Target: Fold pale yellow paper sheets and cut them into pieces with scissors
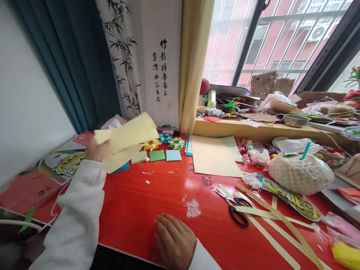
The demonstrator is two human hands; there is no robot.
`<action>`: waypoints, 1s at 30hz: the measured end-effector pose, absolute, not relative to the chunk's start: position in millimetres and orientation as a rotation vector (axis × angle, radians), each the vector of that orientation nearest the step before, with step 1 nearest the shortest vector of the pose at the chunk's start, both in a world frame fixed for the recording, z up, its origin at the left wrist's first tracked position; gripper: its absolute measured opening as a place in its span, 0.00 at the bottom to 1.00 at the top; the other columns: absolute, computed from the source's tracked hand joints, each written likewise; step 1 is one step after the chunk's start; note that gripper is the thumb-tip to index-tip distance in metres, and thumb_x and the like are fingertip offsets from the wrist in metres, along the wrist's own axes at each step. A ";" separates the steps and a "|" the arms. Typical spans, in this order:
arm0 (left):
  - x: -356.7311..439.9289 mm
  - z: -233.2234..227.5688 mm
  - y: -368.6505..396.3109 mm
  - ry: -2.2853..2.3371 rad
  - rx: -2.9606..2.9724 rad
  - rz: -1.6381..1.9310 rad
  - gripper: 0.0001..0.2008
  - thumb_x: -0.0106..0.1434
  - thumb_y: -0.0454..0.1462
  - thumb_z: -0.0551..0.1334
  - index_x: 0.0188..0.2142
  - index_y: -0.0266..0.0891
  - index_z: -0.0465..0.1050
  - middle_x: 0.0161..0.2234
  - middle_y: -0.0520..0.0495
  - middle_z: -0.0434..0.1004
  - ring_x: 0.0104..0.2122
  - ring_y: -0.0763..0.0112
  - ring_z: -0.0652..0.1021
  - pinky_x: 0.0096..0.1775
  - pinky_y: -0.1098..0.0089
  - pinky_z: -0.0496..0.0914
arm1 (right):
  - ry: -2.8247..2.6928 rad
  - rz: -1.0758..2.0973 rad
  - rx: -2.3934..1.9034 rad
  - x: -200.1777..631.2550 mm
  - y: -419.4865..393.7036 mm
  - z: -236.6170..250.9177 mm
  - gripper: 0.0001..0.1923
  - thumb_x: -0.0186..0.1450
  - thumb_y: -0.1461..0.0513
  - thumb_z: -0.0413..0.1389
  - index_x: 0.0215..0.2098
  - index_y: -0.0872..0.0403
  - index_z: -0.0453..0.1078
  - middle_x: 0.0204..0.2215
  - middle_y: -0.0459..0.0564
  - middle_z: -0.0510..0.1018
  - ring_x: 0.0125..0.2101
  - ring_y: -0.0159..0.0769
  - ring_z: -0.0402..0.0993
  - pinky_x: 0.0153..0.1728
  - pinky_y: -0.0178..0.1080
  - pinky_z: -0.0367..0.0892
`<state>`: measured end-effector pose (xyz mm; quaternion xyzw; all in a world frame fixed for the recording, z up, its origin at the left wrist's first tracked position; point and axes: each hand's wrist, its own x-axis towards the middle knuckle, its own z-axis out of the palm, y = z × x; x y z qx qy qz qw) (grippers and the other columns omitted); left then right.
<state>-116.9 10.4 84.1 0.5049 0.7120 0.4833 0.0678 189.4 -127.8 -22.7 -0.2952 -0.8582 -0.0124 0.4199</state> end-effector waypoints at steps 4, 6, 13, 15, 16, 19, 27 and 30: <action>-144.9 66.6 -17.0 2.419 1.194 1.566 0.30 0.53 0.37 0.56 0.53 0.31 0.43 0.50 0.32 0.60 0.47 0.55 0.67 0.45 0.60 0.63 | -2.218 -0.043 -0.726 189.4 -128.7 -14.2 0.13 0.62 0.66 0.44 0.40 0.56 0.67 0.36 0.51 0.75 0.39 0.34 0.71 0.37 0.35 0.70; -144.1 53.2 -21.8 2.535 1.099 1.527 0.33 0.52 0.33 0.57 0.54 0.31 0.41 0.47 0.32 0.64 0.45 0.54 0.69 0.43 0.57 0.64 | -2.258 -0.044 -0.714 189.6 -129.1 -11.5 0.12 0.61 0.66 0.45 0.39 0.56 0.68 0.35 0.50 0.76 0.38 0.34 0.71 0.37 0.35 0.70; -133.2 30.7 -12.6 2.734 1.062 1.302 0.32 0.51 0.28 0.54 0.54 0.25 0.40 0.43 0.26 0.66 0.43 0.47 0.70 0.41 0.53 0.63 | -2.255 -0.004 -0.686 190.0 -130.3 -18.4 0.11 0.60 0.68 0.46 0.37 0.55 0.68 0.35 0.49 0.76 0.37 0.36 0.71 0.35 0.38 0.70; -133.5 26.3 -13.6 2.773 1.090 1.241 0.33 0.50 0.30 0.56 0.54 0.23 0.43 0.48 0.23 0.60 0.48 0.45 0.64 0.45 0.52 0.60 | -2.267 0.011 -0.695 189.8 -130.9 -20.6 0.11 0.60 0.68 0.46 0.37 0.55 0.68 0.35 0.49 0.76 0.37 0.36 0.71 0.35 0.38 0.70; -133.6 23.4 -15.0 2.791 1.095 1.209 0.34 0.50 0.31 0.57 0.54 0.22 0.44 0.49 0.21 0.58 0.50 0.43 0.62 0.46 0.51 0.58 | -2.271 0.017 -0.702 189.7 -131.1 -21.3 0.11 0.60 0.68 0.46 0.37 0.55 0.68 0.35 0.49 0.76 0.37 0.36 0.71 0.35 0.38 0.70; -132.8 13.5 -19.4 2.807 1.056 1.125 0.35 0.51 0.36 0.57 0.53 0.18 0.44 0.44 0.16 0.61 0.47 0.38 0.64 0.43 0.46 0.57 | -2.274 0.032 -0.712 189.1 -131.3 -22.2 0.11 0.60 0.68 0.46 0.37 0.55 0.68 0.35 0.48 0.76 0.37 0.37 0.71 0.34 0.39 0.70; -136.8 8.5 -14.6 2.695 1.006 1.162 0.37 0.48 0.41 0.60 0.53 0.23 0.47 0.40 0.25 0.69 0.41 0.44 0.71 0.40 0.53 0.64 | -2.294 0.074 -0.703 188.3 -131.0 -22.1 0.10 0.59 0.68 0.47 0.36 0.55 0.68 0.33 0.48 0.76 0.35 0.37 0.71 0.32 0.40 0.70; -138.7 12.9 -11.2 2.640 1.029 1.242 0.37 0.46 0.39 0.62 0.52 0.26 0.47 0.41 0.29 0.69 0.42 0.48 0.71 0.40 0.58 0.65 | -2.305 0.072 -0.702 188.6 -131.5 -22.0 0.10 0.60 0.68 0.47 0.36 0.55 0.68 0.33 0.48 0.76 0.35 0.38 0.71 0.33 0.40 0.69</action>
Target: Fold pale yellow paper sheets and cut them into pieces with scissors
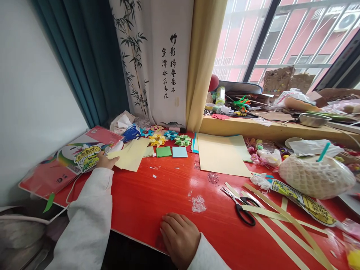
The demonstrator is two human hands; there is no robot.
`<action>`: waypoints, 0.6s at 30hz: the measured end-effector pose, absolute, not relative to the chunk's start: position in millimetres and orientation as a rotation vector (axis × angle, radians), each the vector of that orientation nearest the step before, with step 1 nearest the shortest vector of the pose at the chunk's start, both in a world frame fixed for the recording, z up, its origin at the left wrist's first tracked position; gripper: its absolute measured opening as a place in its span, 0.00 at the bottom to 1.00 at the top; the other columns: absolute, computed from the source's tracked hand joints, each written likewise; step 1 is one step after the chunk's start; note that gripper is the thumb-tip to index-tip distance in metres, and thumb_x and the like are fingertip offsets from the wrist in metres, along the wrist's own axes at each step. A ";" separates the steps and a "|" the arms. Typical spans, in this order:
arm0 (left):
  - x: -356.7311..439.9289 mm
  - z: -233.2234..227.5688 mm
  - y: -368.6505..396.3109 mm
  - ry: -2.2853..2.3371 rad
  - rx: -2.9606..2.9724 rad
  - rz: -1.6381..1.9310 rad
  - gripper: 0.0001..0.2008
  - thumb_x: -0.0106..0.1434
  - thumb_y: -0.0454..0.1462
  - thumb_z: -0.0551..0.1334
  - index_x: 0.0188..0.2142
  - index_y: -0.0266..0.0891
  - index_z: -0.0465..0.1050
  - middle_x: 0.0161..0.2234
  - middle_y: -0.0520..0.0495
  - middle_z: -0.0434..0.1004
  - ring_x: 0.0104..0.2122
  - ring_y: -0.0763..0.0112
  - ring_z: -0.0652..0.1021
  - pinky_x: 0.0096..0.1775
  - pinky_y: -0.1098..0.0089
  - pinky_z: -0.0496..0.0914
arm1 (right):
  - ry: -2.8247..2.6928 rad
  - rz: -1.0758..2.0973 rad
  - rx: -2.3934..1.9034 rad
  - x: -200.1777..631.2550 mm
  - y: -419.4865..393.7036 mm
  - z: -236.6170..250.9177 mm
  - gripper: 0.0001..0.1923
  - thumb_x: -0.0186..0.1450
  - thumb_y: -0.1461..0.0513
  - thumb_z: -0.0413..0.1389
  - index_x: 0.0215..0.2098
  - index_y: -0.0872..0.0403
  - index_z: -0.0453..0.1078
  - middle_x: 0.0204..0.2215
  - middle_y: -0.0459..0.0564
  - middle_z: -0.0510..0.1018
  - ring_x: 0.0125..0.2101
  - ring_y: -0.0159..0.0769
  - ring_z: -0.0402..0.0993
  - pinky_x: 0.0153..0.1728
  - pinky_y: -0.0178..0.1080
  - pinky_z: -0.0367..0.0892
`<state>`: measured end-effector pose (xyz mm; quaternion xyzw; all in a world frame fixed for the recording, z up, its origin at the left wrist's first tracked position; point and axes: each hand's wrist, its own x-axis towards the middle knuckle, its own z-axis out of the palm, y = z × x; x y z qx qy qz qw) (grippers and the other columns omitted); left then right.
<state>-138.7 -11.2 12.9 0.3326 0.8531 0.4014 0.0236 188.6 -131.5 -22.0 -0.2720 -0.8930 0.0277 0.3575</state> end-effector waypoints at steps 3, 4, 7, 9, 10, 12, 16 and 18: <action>-135.2 16.3 -8.4 2.600 1.069 1.307 0.40 0.45 0.37 0.63 0.54 0.30 0.44 0.40 0.33 0.69 0.40 0.51 0.73 0.40 0.58 0.65 | -2.310 0.069 -0.679 188.8 -131.7 -21.2 0.10 0.60 0.68 0.46 0.35 0.55 0.68 0.33 0.48 0.76 0.35 0.37 0.71 0.33 0.39 0.69; -133.1 17.3 -8.0 2.589 1.087 1.320 0.41 0.45 0.35 0.63 0.55 0.31 0.43 0.40 0.33 0.70 0.39 0.51 0.73 0.40 0.57 0.65 | -2.307 0.067 -0.673 188.7 -131.6 -20.7 0.10 0.60 0.68 0.46 0.35 0.55 0.68 0.33 0.48 0.76 0.34 0.36 0.71 0.33 0.38 0.69; -126.8 22.0 -10.4 2.559 1.145 1.354 0.41 0.45 0.30 0.63 0.55 0.35 0.43 0.40 0.34 0.70 0.38 0.52 0.74 0.40 0.57 0.65 | -2.281 0.051 -0.674 188.2 -131.5 -18.8 0.10 0.60 0.68 0.46 0.34 0.55 0.68 0.31 0.49 0.76 0.33 0.35 0.71 0.33 0.38 0.68; -123.5 27.0 -15.2 2.554 1.184 1.414 0.37 0.48 0.29 0.60 0.55 0.36 0.44 0.40 0.34 0.70 0.39 0.52 0.74 0.40 0.56 0.66 | -2.239 0.035 -0.689 188.0 -131.8 -16.5 0.10 0.59 0.69 0.46 0.33 0.55 0.68 0.30 0.49 0.76 0.32 0.35 0.71 0.33 0.39 0.68; -122.0 29.9 -18.1 2.558 1.219 1.485 0.36 0.50 0.29 0.59 0.56 0.36 0.44 0.41 0.34 0.70 0.39 0.53 0.73 0.40 0.56 0.65 | -2.205 0.027 -0.699 188.1 -132.2 -15.0 0.10 0.59 0.69 0.47 0.33 0.55 0.68 0.29 0.49 0.76 0.31 0.35 0.71 0.33 0.39 0.68; -118.0 36.0 -24.0 2.543 1.367 1.720 0.32 0.53 0.30 0.56 0.56 0.35 0.45 0.44 0.33 0.68 0.42 0.53 0.72 0.42 0.56 0.65 | -2.135 0.033 -0.722 189.8 -133.4 -11.6 0.09 0.58 0.70 0.48 0.33 0.55 0.68 0.29 0.49 0.76 0.31 0.35 0.71 0.34 0.40 0.67; -100.7 46.7 -32.3 2.278 1.812 2.275 0.25 0.57 0.34 0.55 0.53 0.33 0.52 0.50 0.34 0.61 0.50 0.59 0.65 0.48 0.62 0.62 | -2.120 0.126 -0.765 201.5 -130.7 -3.6 0.12 0.58 0.68 0.49 0.41 0.54 0.65 0.36 0.50 0.74 0.38 0.35 0.69 0.37 0.38 0.68; -87.3 51.4 -35.0 2.097 1.947 2.430 0.23 0.57 0.34 0.55 0.52 0.34 0.54 0.49 0.37 0.63 0.49 0.61 0.66 0.48 0.64 0.62 | -2.132 0.169 -0.800 211.9 -119.2 2.1 0.17 0.59 0.66 0.50 0.47 0.53 0.61 0.42 0.53 0.71 0.44 0.36 0.66 0.42 0.40 0.66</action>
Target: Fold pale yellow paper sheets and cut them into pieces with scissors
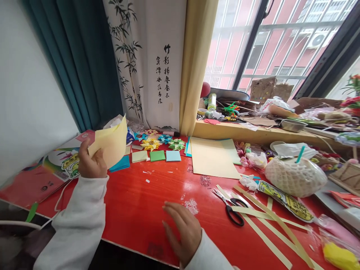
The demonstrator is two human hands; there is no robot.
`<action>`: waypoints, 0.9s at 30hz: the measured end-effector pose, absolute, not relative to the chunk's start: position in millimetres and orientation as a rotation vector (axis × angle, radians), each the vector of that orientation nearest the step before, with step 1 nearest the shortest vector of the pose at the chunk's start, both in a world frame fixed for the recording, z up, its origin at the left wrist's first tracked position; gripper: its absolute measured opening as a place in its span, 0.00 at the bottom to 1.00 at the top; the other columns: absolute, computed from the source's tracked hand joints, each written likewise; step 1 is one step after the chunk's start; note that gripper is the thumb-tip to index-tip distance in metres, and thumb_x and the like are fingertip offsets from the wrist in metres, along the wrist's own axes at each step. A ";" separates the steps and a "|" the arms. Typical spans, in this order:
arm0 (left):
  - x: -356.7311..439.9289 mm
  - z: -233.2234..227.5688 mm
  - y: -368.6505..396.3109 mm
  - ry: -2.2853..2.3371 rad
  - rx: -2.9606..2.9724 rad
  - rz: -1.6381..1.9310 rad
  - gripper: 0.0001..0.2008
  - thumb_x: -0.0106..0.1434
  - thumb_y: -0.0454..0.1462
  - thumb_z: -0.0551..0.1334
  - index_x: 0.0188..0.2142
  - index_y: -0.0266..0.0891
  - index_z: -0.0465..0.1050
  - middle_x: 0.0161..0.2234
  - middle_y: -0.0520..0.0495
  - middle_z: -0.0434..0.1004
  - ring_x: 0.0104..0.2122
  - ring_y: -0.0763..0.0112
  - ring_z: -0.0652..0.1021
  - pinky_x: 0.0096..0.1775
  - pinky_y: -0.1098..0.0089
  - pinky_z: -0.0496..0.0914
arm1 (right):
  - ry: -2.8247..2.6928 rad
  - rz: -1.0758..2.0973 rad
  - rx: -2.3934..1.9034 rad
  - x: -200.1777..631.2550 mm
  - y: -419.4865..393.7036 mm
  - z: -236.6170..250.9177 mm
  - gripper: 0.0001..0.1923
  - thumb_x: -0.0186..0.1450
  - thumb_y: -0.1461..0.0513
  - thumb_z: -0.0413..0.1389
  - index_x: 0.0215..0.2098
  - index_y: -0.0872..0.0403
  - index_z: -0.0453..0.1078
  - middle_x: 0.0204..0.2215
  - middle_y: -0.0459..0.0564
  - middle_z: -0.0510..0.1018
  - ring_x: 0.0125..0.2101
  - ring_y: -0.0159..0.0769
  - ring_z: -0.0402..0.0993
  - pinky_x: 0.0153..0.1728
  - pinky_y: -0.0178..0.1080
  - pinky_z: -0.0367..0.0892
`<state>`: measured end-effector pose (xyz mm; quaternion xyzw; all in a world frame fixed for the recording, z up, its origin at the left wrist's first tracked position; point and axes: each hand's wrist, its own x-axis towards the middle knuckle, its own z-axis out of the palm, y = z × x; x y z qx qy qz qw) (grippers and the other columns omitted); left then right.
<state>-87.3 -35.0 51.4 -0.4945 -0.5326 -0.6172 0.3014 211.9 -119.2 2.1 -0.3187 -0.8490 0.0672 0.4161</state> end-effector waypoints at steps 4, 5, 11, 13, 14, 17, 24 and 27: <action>-53.9 60.5 -37.8 -1.137 -1.575 -1.620 0.22 0.55 0.34 0.58 0.49 0.41 0.56 0.44 0.44 0.67 0.44 0.62 0.70 0.45 0.63 0.64 | -1.997 0.472 -0.808 235.3 -67.3 15.6 0.35 0.55 0.58 0.55 0.57 0.50 0.44 0.55 0.56 0.54 0.54 0.40 0.52 0.47 0.44 0.62; -44.4 62.1 -37.1 -1.103 -1.644 -1.622 0.20 0.55 0.34 0.58 0.48 0.42 0.57 0.43 0.45 0.67 0.44 0.62 0.70 0.45 0.62 0.64 | -1.934 0.580 -0.817 240.7 -50.9 17.3 0.40 0.53 0.56 0.57 0.58 0.48 0.41 0.57 0.55 0.49 0.56 0.40 0.48 0.49 0.45 0.59; -0.4 46.2 -11.2 -1.370 -2.018 -2.048 0.18 0.57 0.40 0.54 0.47 0.39 0.57 0.44 0.43 0.66 0.43 0.62 0.70 0.42 0.63 0.67 | -1.687 0.859 -0.870 261.4 17.4 -3.6 0.57 0.45 0.50 0.61 0.58 0.44 0.23 0.60 0.56 0.33 0.58 0.41 0.32 0.53 0.53 0.40; 2.1 31.5 1.3 -1.486 -2.101 -2.168 0.20 0.56 0.42 0.55 0.47 0.38 0.57 0.42 0.42 0.67 0.42 0.63 0.70 0.41 0.64 0.67 | -1.640 0.951 -0.856 264.1 23.1 -13.9 0.60 0.44 0.50 0.61 0.57 0.45 0.20 0.59 0.58 0.35 0.58 0.41 0.34 0.53 0.54 0.39; 1.3 24.1 6.5 -1.529 -2.139 -2.204 0.20 0.56 0.43 0.55 0.46 0.38 0.57 0.41 0.42 0.67 0.41 0.63 0.70 0.41 0.65 0.67 | -1.610 0.987 -0.837 265.0 24.0 -17.7 0.61 0.42 0.50 0.62 0.57 0.46 0.19 0.59 0.59 0.37 0.58 0.41 0.36 0.53 0.53 0.40; -3.3 7.5 14.8 -1.642 -2.198 -2.226 0.19 0.55 0.43 0.56 0.44 0.38 0.57 0.39 0.44 0.67 0.40 0.64 0.71 0.40 0.65 0.66 | -1.534 1.115 -0.820 266.2 23.8 -23.1 0.56 0.41 0.52 0.63 0.58 0.47 0.32 0.55 0.58 0.53 0.54 0.43 0.52 0.50 0.51 0.51; -4.0 1.3 11.9 -1.816 -2.272 -2.245 0.18 0.53 0.47 0.55 0.39 0.38 0.60 0.34 0.47 0.68 0.36 0.63 0.71 0.37 0.66 0.66 | -1.467 1.199 -0.895 259.9 17.9 -30.5 0.30 0.49 0.56 0.59 0.47 0.52 0.55 0.38 0.50 0.70 0.39 0.38 0.68 0.41 0.45 0.65; -4.9 0.4 14.5 -1.771 -2.345 -2.321 0.19 0.55 0.49 0.51 0.41 0.39 0.58 0.35 0.46 0.68 0.34 0.64 0.72 0.36 0.65 0.66 | -1.407 1.139 -0.895 257.7 15.3 -34.1 0.41 0.47 0.57 0.61 0.53 0.48 0.43 0.39 0.49 0.68 0.37 0.36 0.69 0.40 0.44 0.66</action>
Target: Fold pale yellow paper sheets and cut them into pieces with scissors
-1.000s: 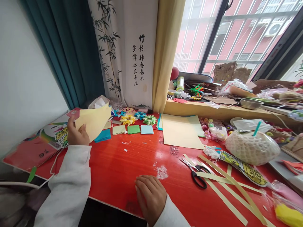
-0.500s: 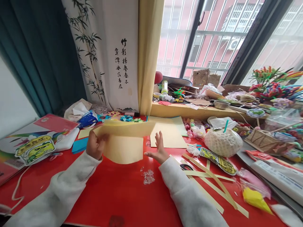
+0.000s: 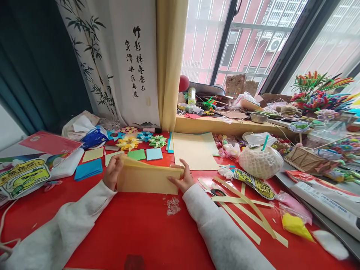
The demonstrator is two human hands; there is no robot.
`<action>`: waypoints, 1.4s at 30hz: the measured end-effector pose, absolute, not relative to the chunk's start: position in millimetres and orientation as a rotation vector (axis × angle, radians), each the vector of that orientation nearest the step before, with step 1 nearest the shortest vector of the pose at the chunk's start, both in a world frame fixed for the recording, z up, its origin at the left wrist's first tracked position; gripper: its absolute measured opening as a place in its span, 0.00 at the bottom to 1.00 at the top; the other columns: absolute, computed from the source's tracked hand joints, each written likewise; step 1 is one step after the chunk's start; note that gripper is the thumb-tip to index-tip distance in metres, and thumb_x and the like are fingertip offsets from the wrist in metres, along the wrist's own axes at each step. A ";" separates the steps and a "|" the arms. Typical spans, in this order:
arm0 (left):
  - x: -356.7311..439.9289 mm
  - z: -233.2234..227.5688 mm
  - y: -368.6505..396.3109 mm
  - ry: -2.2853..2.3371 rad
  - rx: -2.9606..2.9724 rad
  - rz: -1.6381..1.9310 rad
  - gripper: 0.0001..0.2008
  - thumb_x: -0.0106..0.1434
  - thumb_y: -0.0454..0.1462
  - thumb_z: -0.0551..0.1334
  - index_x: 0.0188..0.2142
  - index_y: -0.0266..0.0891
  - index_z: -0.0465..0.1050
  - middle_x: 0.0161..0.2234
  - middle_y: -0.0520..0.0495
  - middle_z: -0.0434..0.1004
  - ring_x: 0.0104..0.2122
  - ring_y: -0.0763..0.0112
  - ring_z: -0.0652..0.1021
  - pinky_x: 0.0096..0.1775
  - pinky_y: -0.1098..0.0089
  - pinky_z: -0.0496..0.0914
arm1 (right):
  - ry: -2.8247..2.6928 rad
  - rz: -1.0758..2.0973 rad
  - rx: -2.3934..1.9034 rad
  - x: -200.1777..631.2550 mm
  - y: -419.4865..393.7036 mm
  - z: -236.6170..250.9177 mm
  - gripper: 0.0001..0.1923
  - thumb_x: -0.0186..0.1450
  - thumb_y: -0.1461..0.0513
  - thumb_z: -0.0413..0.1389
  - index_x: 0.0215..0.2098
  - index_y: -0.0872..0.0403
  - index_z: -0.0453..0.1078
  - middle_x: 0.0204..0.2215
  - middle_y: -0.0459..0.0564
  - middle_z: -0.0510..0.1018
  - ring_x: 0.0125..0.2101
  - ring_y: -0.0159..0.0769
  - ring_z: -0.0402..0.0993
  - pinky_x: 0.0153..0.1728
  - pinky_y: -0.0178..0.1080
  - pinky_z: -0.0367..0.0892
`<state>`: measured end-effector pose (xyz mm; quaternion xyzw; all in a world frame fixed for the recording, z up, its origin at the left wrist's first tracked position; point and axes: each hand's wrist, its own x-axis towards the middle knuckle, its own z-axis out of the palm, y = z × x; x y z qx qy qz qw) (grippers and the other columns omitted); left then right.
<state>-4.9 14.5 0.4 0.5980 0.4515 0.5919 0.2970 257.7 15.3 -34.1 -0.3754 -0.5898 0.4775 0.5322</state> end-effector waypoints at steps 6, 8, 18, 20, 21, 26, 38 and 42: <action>-6.9 -1.0 15.4 1.121 1.788 1.483 0.19 0.53 0.42 0.55 0.43 0.37 0.56 0.37 0.43 0.67 0.42 0.64 0.68 0.43 0.64 0.62 | -1.514 1.115 -0.945 259.0 15.8 -44.2 0.23 0.52 0.54 0.56 0.42 0.52 0.56 0.30 0.48 0.71 0.32 0.37 0.70 0.33 0.43 0.68; -6.2 0.2 11.2 1.105 1.863 1.460 0.20 0.52 0.38 0.56 0.44 0.38 0.57 0.39 0.44 0.66 0.42 0.64 0.68 0.43 0.64 0.63 | -1.512 1.057 -0.952 258.5 15.8 -45.4 0.17 0.54 0.52 0.54 0.37 0.53 0.59 0.31 0.49 0.71 0.33 0.38 0.69 0.35 0.44 0.67; -4.1 6.7 4.9 1.289 2.370 1.260 0.16 0.56 0.34 0.51 0.44 0.43 0.65 0.45 0.46 0.61 0.46 0.63 0.65 0.48 0.62 0.60 | -1.550 0.834 -1.012 257.7 14.9 -45.0 0.20 0.56 0.54 0.51 0.44 0.52 0.54 0.36 0.50 0.68 0.36 0.36 0.67 0.37 0.41 0.65; -4.5 6.7 5.4 1.283 2.371 1.262 0.15 0.57 0.35 0.51 0.43 0.44 0.67 0.43 0.46 0.62 0.42 0.65 0.68 0.45 0.64 0.63 | -1.560 0.818 -1.024 258.9 15.6 -47.0 0.14 0.58 0.54 0.48 0.39 0.52 0.57 0.32 0.49 0.68 0.34 0.35 0.66 0.35 0.41 0.65; -4.9 6.8 5.5 1.283 2.349 1.268 0.14 0.57 0.35 0.51 0.42 0.44 0.68 0.43 0.47 0.63 0.40 0.66 0.69 0.43 0.65 0.65 | -1.554 0.813 -1.021 259.3 16.2 -47.7 0.12 0.59 0.54 0.47 0.37 0.52 0.58 0.31 0.48 0.68 0.33 0.35 0.66 0.35 0.41 0.65; -8.2 6.2 7.8 1.264 2.311 1.246 0.13 0.58 0.37 0.51 0.40 0.43 0.69 0.42 0.46 0.64 0.43 0.65 0.68 0.45 0.65 0.63 | -1.568 0.806 -0.999 260.0 19.3 -48.7 0.15 0.58 0.53 0.48 0.40 0.52 0.57 0.33 0.49 0.68 0.35 0.36 0.67 0.36 0.41 0.65; -13.7 7.1 11.5 1.341 1.967 1.206 0.14 0.55 0.43 0.53 0.39 0.40 0.67 0.36 0.48 0.68 0.38 0.65 0.70 0.36 0.68 0.67 | -1.656 0.836 -0.994 265.2 24.5 -54.9 0.21 0.60 0.52 0.43 0.48 0.51 0.58 0.41 0.51 0.70 0.43 0.39 0.66 0.42 0.44 0.64; -14.4 8.8 10.6 1.378 1.980 1.112 0.14 0.56 0.43 0.52 0.39 0.42 0.67 0.38 0.48 0.68 0.35 0.65 0.71 0.31 0.70 0.68 | -1.692 0.838 -1.034 268.0 28.9 -61.0 0.19 0.59 0.54 0.45 0.47 0.51 0.59 0.40 0.50 0.71 0.42 0.39 0.67 0.42 0.44 0.64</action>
